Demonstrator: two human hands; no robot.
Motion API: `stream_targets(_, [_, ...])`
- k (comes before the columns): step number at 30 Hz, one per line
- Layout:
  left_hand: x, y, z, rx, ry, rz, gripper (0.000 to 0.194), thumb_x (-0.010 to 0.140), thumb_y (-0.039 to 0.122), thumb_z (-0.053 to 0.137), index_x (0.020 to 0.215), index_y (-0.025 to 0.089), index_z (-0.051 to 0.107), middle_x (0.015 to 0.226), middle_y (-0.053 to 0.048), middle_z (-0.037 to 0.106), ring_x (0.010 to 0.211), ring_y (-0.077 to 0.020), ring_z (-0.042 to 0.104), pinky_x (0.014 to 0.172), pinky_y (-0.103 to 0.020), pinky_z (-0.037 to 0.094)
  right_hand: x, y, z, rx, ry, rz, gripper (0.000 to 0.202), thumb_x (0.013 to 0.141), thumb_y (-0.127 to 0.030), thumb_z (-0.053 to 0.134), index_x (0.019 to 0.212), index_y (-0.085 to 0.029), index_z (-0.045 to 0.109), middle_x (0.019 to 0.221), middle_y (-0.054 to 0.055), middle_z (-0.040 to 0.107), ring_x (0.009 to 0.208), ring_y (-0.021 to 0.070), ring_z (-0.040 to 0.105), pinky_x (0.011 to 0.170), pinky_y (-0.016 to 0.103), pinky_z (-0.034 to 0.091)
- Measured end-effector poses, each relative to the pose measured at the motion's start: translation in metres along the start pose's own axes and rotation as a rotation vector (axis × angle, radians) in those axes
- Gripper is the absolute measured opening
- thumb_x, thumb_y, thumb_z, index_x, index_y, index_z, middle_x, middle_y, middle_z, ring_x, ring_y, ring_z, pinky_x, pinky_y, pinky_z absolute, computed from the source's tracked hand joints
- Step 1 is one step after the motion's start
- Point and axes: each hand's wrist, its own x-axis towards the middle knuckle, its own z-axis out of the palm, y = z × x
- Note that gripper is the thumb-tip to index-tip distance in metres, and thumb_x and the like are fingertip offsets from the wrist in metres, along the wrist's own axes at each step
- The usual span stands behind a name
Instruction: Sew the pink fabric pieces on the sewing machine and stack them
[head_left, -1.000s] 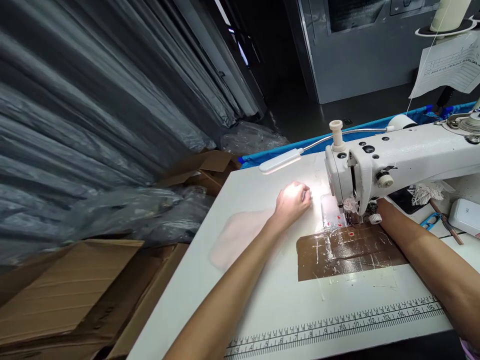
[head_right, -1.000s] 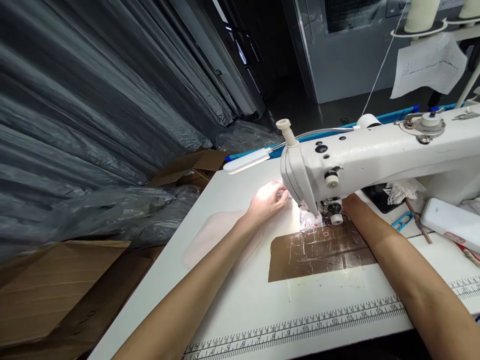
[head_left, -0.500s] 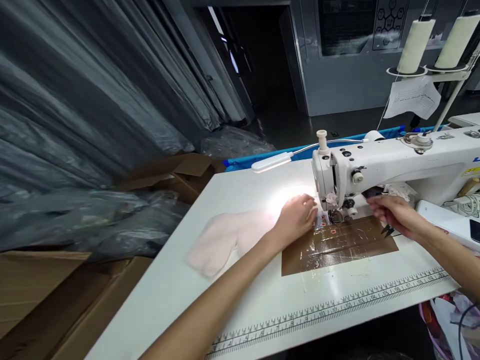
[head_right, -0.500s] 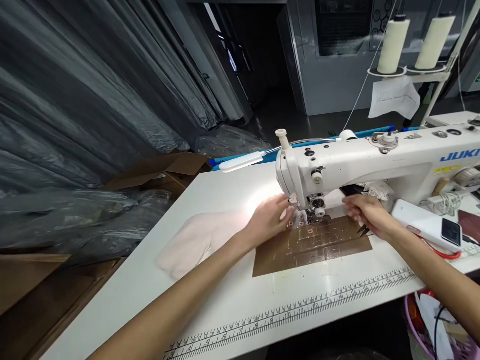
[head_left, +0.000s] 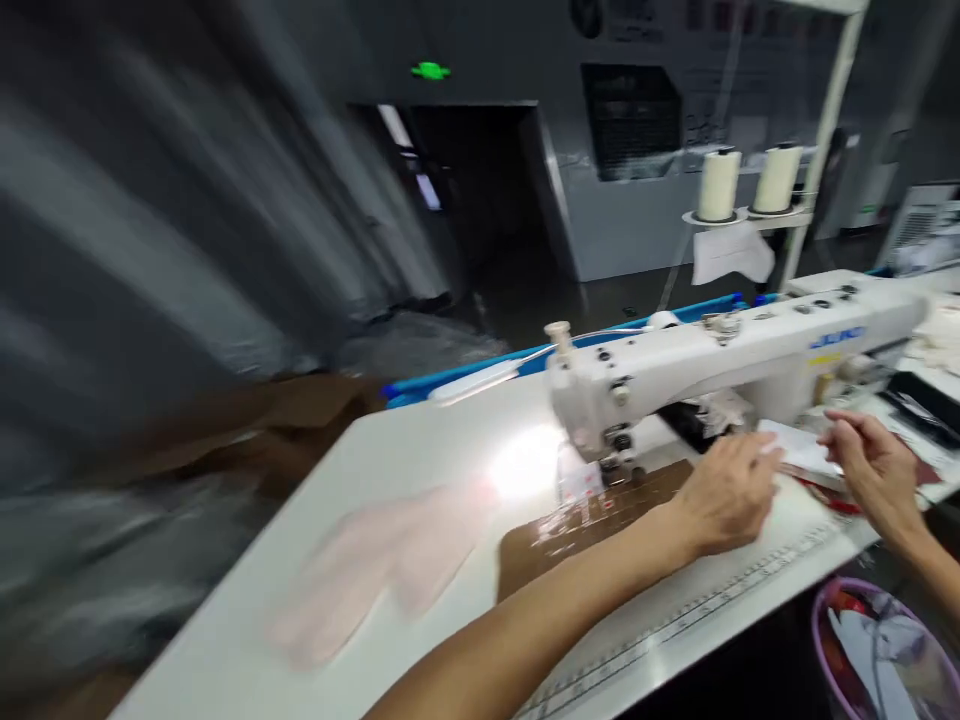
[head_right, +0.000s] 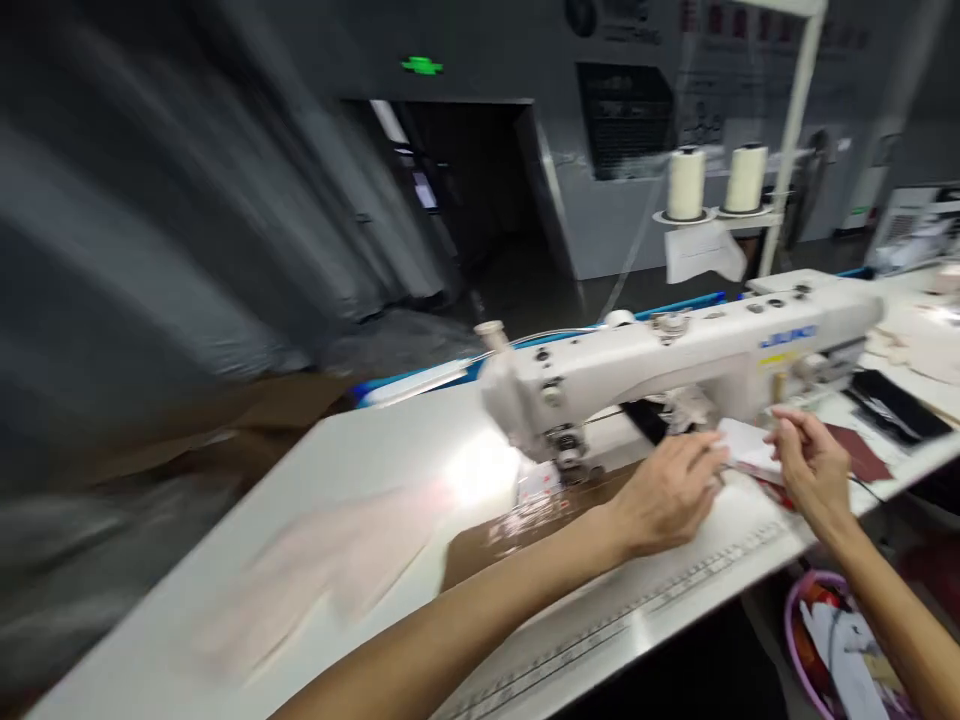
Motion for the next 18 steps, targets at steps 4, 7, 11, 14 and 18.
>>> stream_targets(4, [0.038, -0.011, 0.033, -0.231, -0.004, -0.119, 0.047, 0.091, 0.019, 0.051, 0.137, 0.009, 0.050, 0.144, -0.026, 0.050, 0.133, -0.0370, 0.051, 0.109, -0.055, 0.044, 0.033, 0.022, -0.018, -0.035, 0.347, -0.008, 0.053, 0.080, -0.064, 0.053, 0.111, -0.020, 0.050, 0.098, 0.010, 0.061, 0.084, 0.0223, 0.060, 0.071, 0.036, 0.053])
stream_targets(7, [0.063, -0.015, 0.056, -0.341, -0.017, -0.132, 0.049, 0.091, 0.021, 0.052, 0.139, 0.012, 0.049, 0.148, -0.025, 0.046, 0.136, -0.0384, 0.047, 0.112, -0.059, 0.040, 0.055, 0.038, -0.025, -0.104, 0.406, 0.019, 0.056, 0.082, -0.059, 0.053, 0.118, -0.018, 0.046, 0.108, 0.014, 0.059, 0.085, 0.0222, 0.060, 0.068, 0.035, 0.053])
stream_targets(11, [0.083, -0.015, 0.077, -0.286, -0.073, -0.195, 0.046, 0.092, 0.020, 0.051, 0.137, 0.011, 0.050, 0.138, -0.022, 0.054, 0.130, -0.0343, 0.053, 0.110, -0.055, 0.045, 0.070, 0.039, -0.018, -0.172, 0.378, 0.023, 0.055, 0.083, -0.056, 0.056, 0.122, -0.018, 0.045, 0.114, 0.012, 0.058, 0.088, 0.0212, 0.061, 0.079, 0.037, 0.053])
stream_targets(14, [0.092, -0.020, 0.088, -0.218, -0.114, -0.230, 0.038, 0.093, 0.016, 0.046, 0.128, 0.013, 0.058, 0.125, -0.017, 0.063, 0.121, -0.0279, 0.061, 0.106, -0.045, 0.051, 0.081, 0.031, -0.009, -0.240, 0.326, 0.066, 0.052, 0.086, -0.056, 0.057, 0.120, -0.018, 0.045, 0.112, 0.012, 0.061, 0.091, 0.0242, 0.063, 0.086, 0.041, 0.051])
stream_targets(18, [0.098, -0.027, 0.093, -0.214, -0.131, -0.226, 0.033, 0.089, 0.009, 0.046, 0.110, 0.014, 0.070, 0.110, -0.013, 0.071, 0.102, -0.0221, 0.070, 0.099, -0.035, 0.056, 0.095, 0.019, 0.004, -0.341, 0.285, 0.171, 0.045, 0.095, -0.059, 0.045, 0.112, -0.018, 0.045, 0.094, 0.012, 0.067, 0.093, 0.0327, 0.067, 0.087, 0.047, 0.049])
